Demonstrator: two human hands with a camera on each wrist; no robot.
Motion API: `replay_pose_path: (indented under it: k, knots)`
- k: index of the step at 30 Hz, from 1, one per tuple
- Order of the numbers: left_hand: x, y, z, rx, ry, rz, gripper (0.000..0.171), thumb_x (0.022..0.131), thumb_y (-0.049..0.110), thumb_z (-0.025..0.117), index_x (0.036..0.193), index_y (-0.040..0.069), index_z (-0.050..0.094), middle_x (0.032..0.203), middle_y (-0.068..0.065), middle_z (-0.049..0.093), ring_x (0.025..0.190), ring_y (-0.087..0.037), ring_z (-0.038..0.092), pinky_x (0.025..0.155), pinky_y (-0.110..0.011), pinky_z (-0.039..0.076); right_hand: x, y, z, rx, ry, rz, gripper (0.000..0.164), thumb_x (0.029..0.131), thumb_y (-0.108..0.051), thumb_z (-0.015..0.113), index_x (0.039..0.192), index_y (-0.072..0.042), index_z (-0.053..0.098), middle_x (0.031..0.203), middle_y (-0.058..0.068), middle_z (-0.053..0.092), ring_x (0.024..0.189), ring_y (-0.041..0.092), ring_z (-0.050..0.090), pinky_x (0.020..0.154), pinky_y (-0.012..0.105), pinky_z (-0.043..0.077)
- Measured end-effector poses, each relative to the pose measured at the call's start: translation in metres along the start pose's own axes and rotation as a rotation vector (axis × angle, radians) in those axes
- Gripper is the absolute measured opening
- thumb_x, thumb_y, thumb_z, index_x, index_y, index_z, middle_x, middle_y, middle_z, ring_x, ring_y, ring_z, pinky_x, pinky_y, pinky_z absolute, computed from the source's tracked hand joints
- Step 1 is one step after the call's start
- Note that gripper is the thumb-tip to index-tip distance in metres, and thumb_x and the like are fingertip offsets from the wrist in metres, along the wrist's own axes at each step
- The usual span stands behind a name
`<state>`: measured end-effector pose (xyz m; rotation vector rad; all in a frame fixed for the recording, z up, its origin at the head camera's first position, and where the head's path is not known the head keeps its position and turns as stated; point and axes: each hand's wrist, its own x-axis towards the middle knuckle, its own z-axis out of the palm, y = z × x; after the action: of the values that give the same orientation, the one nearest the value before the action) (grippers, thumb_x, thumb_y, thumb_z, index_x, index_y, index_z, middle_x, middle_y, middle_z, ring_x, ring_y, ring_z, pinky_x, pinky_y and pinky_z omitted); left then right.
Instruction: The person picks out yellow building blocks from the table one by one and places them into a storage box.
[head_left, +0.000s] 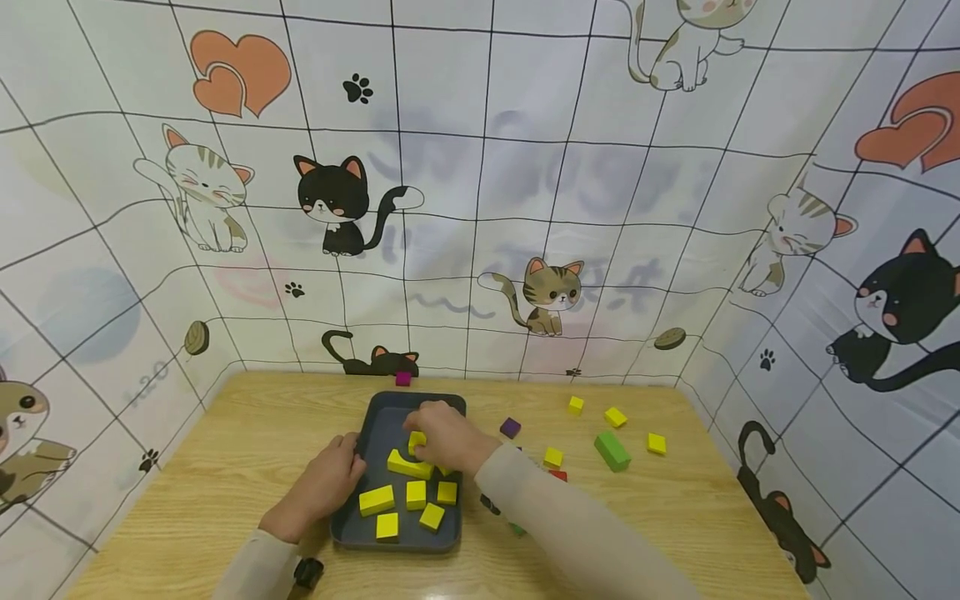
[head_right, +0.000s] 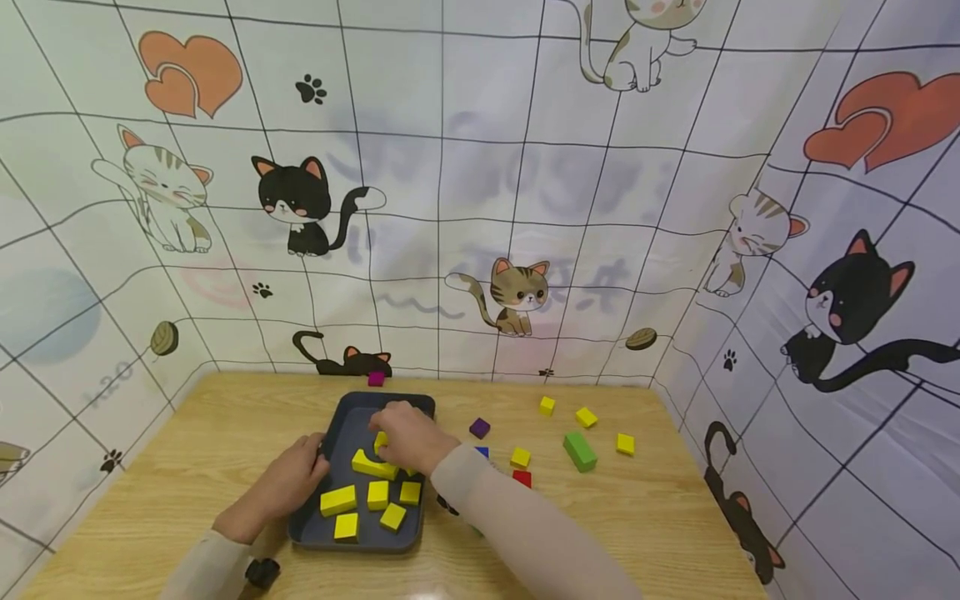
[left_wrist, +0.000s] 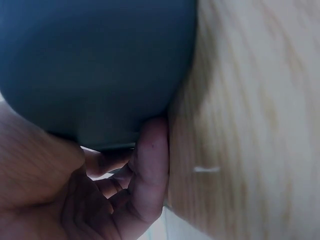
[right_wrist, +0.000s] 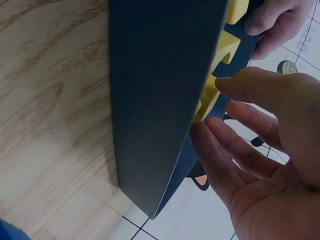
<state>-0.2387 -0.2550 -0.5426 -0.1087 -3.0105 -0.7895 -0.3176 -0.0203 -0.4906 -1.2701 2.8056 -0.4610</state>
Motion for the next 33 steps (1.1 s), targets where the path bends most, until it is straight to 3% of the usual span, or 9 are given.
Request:
replay_pose_path:
  k: [9, 17, 25, 33]
  knots:
    - [0.001, -0.003, 0.000, 0.018, 0.003, -0.006, 0.053, 0.105, 0.017, 0.056, 0.148, -0.012, 0.049, 0.126, -0.023, 0.064, 0.094, -0.022, 0.061, 0.087, -0.044, 0.059, -0.008, 0.004, -0.007, -0.014, 0.013, 0.020, 0.039, 0.094, -0.019, 0.080, 0.133, -0.016, 0.076, 0.121, -0.001, 0.072, 0.100, 0.008, 0.064, 0.084, 0.019, 0.056]
    - [0.001, -0.005, 0.001, 0.018, 0.008, 0.003, 0.053, 0.104, 0.016, 0.056, 0.148, -0.013, 0.049, 0.124, -0.023, 0.064, 0.092, -0.022, 0.060, 0.085, -0.044, 0.058, -0.024, 0.015, -0.011, -0.038, 0.006, 0.107, 0.042, 0.094, -0.030, 0.081, 0.135, -0.025, 0.075, 0.125, -0.002, 0.069, 0.094, 0.008, 0.062, 0.081, 0.024, 0.056]
    - [0.002, -0.004, 0.001, 0.013, 0.006, -0.006, 0.052, 0.105, 0.017, 0.055, 0.148, -0.012, 0.049, 0.125, -0.023, 0.064, 0.093, -0.022, 0.061, 0.086, -0.044, 0.059, -0.040, 0.037, -0.025, -0.035, 0.070, 0.170, 0.045, 0.094, -0.034, 0.081, 0.137, -0.023, 0.073, 0.131, 0.001, 0.068, 0.104, 0.015, 0.066, 0.086, 0.036, 0.060]
    - [0.000, -0.001, 0.002, 0.002, 0.001, -0.011, 0.052, 0.105, 0.017, 0.056, 0.149, -0.011, 0.049, 0.127, -0.023, 0.064, 0.094, -0.022, 0.061, 0.087, -0.044, 0.060, -0.070, 0.084, -0.043, 0.012, 0.150, 0.274, 0.049, 0.093, -0.032, 0.080, 0.140, -0.019, 0.071, 0.141, 0.006, 0.065, 0.126, 0.031, 0.066, 0.097, 0.049, 0.059]
